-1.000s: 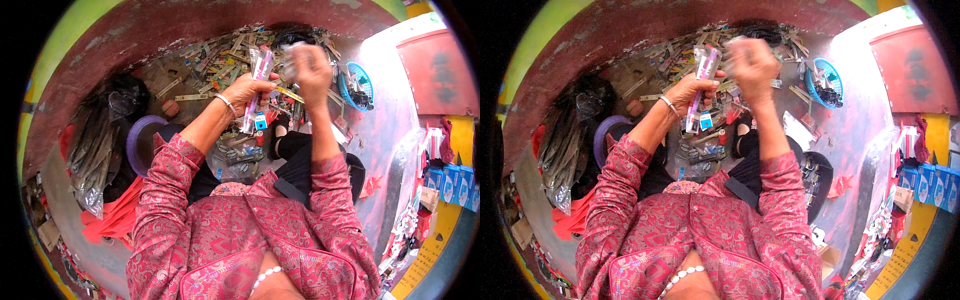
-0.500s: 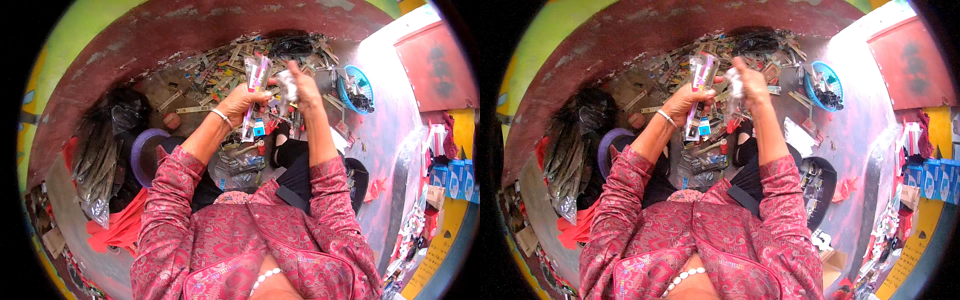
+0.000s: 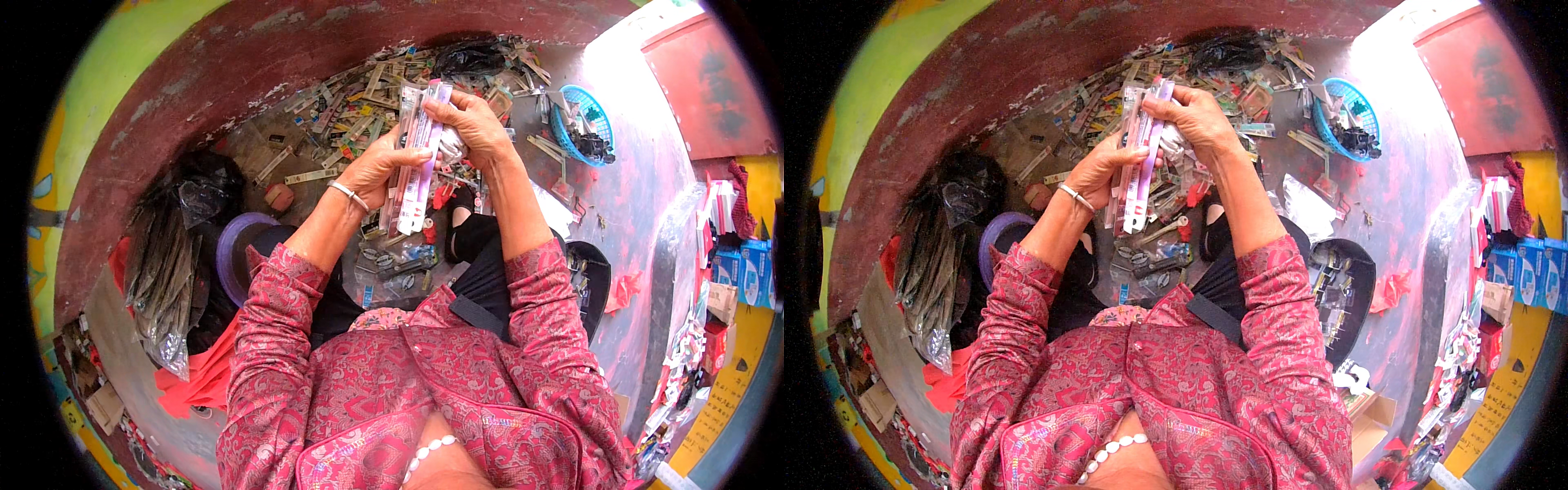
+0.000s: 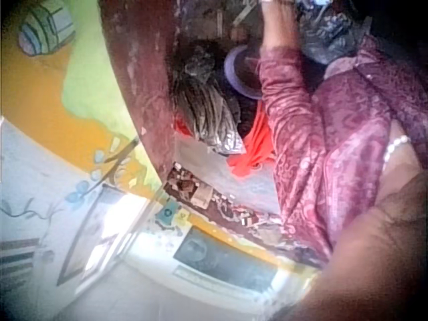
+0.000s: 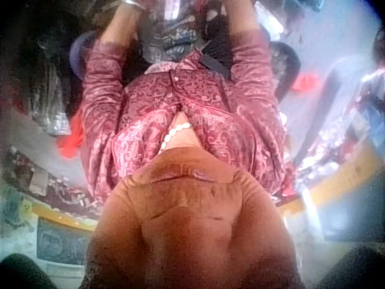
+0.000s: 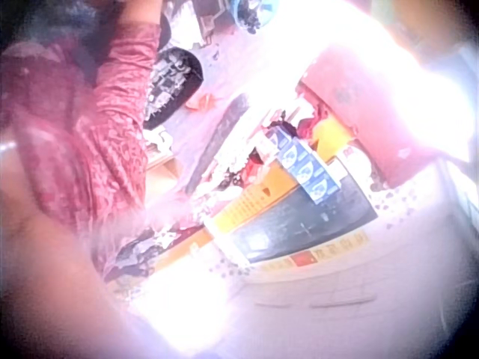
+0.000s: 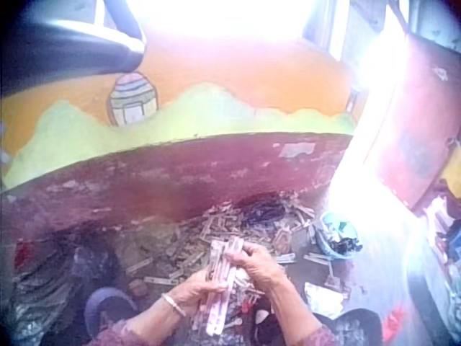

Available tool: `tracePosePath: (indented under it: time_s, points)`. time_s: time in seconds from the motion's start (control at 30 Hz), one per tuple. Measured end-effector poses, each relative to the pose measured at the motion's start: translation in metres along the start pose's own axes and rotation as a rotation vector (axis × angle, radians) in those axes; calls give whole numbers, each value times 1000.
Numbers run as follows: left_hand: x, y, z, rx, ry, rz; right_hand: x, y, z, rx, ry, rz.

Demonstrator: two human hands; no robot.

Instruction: The person picks up packaged stationery items from a pile on the floor, wipes each package with a cloth, and places the cleaned items into a plastic bag or a bin.

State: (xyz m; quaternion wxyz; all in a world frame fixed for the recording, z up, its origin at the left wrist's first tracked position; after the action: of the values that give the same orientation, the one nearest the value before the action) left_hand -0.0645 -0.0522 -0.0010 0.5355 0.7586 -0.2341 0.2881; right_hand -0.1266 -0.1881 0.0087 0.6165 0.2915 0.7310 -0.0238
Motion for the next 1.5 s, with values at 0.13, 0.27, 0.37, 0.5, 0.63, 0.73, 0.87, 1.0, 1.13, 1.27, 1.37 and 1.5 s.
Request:
tracePosePath:
  time_s: [0.13, 0.27, 0.37, 0.5, 0.63, 0.73, 0.87, 1.0, 1.13, 1.27, 1.37, 1.5]
  points:
    - [-3, 3, 0, -95, 5, 24, 0, 0, -1, 80, -47, -217]
    - [2, 1, 0, -64, -4, 21, -4, -17, 4, 231, 40, -107]
    - [-3, -7, 3, 24, 4, 34, -24, -26, 1, 395, -331, 8]
    - [-7, 0, 1, 51, -55, 27, -18, 22, -17, 203, -878, -824]
    - [-8, 5, -5, -46, -104, 233, -7, 33, -14, 240, -1064, -1201]
    - [-10, 13, -13, -128, -191, 141, -16, 10, -2, 449, -951, -1157]
    - [-17, 3, -9, -160, -248, 42, -37, -39, 5, 801, -729, -921]
    - [-21, 3, -4, -49, -298, 83, -17, 14, -14, 193, -1027, -1123]
    - [-34, 3, -7, -219, -134, 562, 9, 19, -2, 123, -859, -1510]
    - [-32, 7, -11, -77, -169, 430, -24, -30, 3, 450, -814, -1497]
    - [-22, -14, -4, 61, -107, 245, -52, -59, -13, 625, -579, -475]
    - [-19, -22, 3, 146, -23, 57, -37, -71, -13, 553, -427, 58]
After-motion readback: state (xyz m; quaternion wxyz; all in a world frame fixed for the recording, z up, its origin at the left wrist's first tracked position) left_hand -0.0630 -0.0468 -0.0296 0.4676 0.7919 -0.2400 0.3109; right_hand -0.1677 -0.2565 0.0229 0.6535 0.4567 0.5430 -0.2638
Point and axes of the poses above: each hand's wrist, its own z-axis towards the middle knuckle, its own y-axis out of the palm, x = y × z, the point moved 2 cm from there along z, towards the middle knuckle
